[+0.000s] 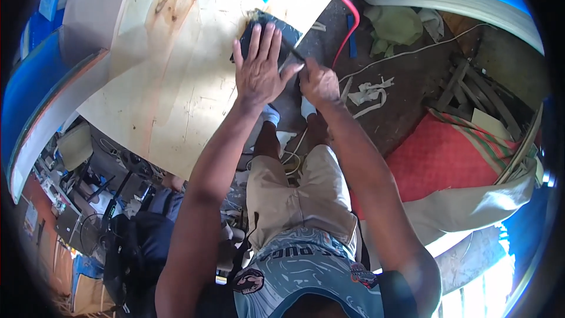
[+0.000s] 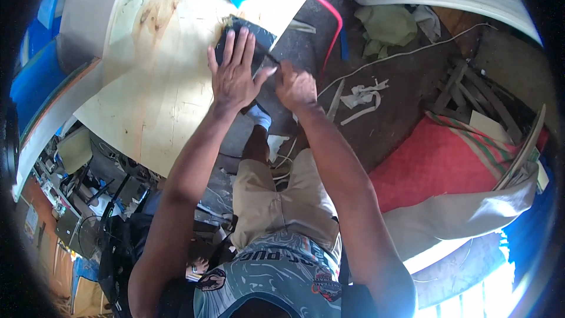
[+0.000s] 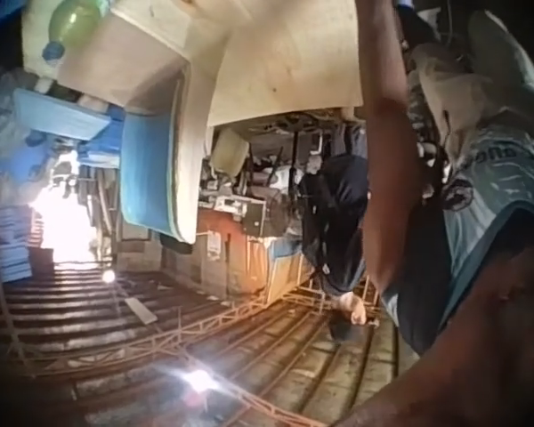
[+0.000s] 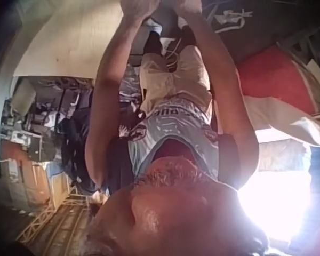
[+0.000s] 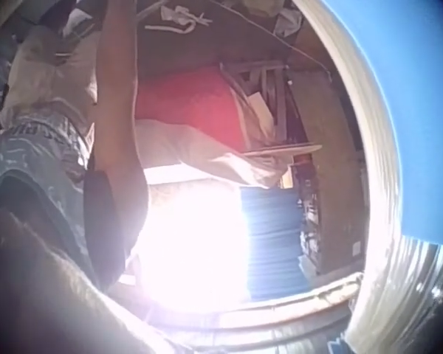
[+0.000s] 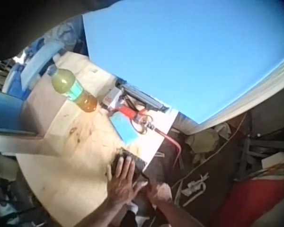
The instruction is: Applying contact glue to a wooden furniture frame and a foam piece, then trimming the foam to fit using a knife.
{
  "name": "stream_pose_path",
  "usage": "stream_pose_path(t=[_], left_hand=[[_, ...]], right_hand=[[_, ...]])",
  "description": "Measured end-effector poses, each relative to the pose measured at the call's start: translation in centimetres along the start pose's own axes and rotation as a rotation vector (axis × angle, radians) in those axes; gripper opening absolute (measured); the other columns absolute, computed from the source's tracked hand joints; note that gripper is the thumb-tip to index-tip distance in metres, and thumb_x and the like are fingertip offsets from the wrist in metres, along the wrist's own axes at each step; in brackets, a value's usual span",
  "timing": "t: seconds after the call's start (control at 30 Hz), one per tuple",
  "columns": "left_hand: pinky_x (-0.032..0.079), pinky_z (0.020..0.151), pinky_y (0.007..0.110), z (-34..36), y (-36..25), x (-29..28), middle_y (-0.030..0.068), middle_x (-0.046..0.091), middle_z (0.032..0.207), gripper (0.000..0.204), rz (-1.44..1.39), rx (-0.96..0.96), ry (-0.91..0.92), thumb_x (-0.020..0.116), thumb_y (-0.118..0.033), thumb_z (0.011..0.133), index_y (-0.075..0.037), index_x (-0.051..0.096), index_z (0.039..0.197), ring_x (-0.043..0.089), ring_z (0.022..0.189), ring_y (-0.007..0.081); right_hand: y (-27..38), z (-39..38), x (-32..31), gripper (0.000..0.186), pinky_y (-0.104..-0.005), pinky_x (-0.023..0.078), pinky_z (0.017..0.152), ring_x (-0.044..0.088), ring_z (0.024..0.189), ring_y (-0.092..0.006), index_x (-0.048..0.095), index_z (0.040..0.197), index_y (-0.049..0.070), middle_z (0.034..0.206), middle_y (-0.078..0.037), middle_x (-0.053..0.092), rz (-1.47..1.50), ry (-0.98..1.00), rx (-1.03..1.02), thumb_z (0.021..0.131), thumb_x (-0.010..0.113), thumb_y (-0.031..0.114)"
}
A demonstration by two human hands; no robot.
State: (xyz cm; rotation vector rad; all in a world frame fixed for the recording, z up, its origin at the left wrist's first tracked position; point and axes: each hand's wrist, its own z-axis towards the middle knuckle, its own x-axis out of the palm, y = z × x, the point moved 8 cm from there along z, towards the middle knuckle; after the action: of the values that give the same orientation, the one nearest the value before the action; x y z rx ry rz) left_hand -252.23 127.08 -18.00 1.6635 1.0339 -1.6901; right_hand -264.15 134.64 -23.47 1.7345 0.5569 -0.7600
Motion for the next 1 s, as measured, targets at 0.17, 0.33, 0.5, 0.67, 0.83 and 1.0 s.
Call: stream_pose_path(t=[0.17,0.33,0.5,0.67,0.83,1.0], left_hand=[[0.004,0.115,0.065,-7.2,-1.2,0.2,0.0049,0.025,0.163,0.086,-0.076,0.021,0.217,0.036,-0.071,0.093,-0.01,0.034,0.154,0.017,0.152,0.028],[0.011,0.116,0.061,-2.0,-0.5,0.3,0.0072,0.032,0.16,0.081,-0.029,-0.008,0.057,0.037,-0.068,0.095,-0.01,0.039,0.151,0.026,0.148,0.0284],[0.011,0.115,0.065,0.2,-0.3,-1.0,0.0072,0.035,0.158,0.076,-0.055,-0.019,0.081,0.048,-0.061,0.094,-0.009,0.04,0.149,0.024,0.148,0.0319],[0.004,0.116,0.063,-8.4,-1.0,0.2,0.0047,0.029,0.162,0.083,-0.026,-0.032,0.175,0.033,-0.07,0.095,-0.011,0.036,0.153,0.018,0.151,0.0314],[0.014,0.114,0.064,-1.1,-0.4,-0.1,0.0055,0.033,0.159,0.075,-0.029,-0.064,0.032,0.039,-0.063,0.097,-0.01,0.041,0.149,0.024,0.148,0.0325],[0.013,0.115,0.06,0.4,-1.3,-1.2,0.0102,0.035,0.157,0.077,-0.078,-0.069,0.009,0.047,-0.061,0.094,-0.003,0.045,0.145,0.023,0.148,0.0333]], right_hand=[[1.4,-7.9,0.5,0.009,-0.0573,0.046,0.056,0.062,0.069,-0.0486,0.053,0.09,0.007,0.071,-0.026,0.06,0.321,0.128,0.054,0.091,0.06,0.012],[-0.8,-2.0,0.8,0.013,-0.0564,0.051,0.061,0.064,0.07,-0.0469,0.058,0.088,0.006,0.073,-0.025,0.064,0.014,0.039,0.125,0.091,0.059,0.019],[0.9,0.0,-1.1,0.01,-0.0517,0.05,0.055,0.063,0.067,-0.0442,0.058,0.087,0.005,0.071,-0.023,0.062,0.228,-0.04,-0.135,0.089,0.063,0.014],[1.3,-7.0,0.5,0.009,-0.0532,0.051,0.059,0.064,0.071,-0.0466,0.06,0.093,0.002,0.075,-0.024,0.064,0.28,0.167,0.022,0.088,0.062,0.01],[0.2,-0.6,-1.1,0.015,-0.056,0.053,0.061,0.066,0.068,-0.0454,0.06,0.098,0.011,0.071,-0.023,0.065,0.022,-0.047,0.022,0.092,0.061,0.025],[0.7,0.8,-4.3,0.021,-0.0527,0.055,0.066,0.068,0.076,-0.0407,0.062,0.113,0.019,0.087,-0.017,0.069,-0.125,0.0,-0.037,0.095,0.057,0.029]])
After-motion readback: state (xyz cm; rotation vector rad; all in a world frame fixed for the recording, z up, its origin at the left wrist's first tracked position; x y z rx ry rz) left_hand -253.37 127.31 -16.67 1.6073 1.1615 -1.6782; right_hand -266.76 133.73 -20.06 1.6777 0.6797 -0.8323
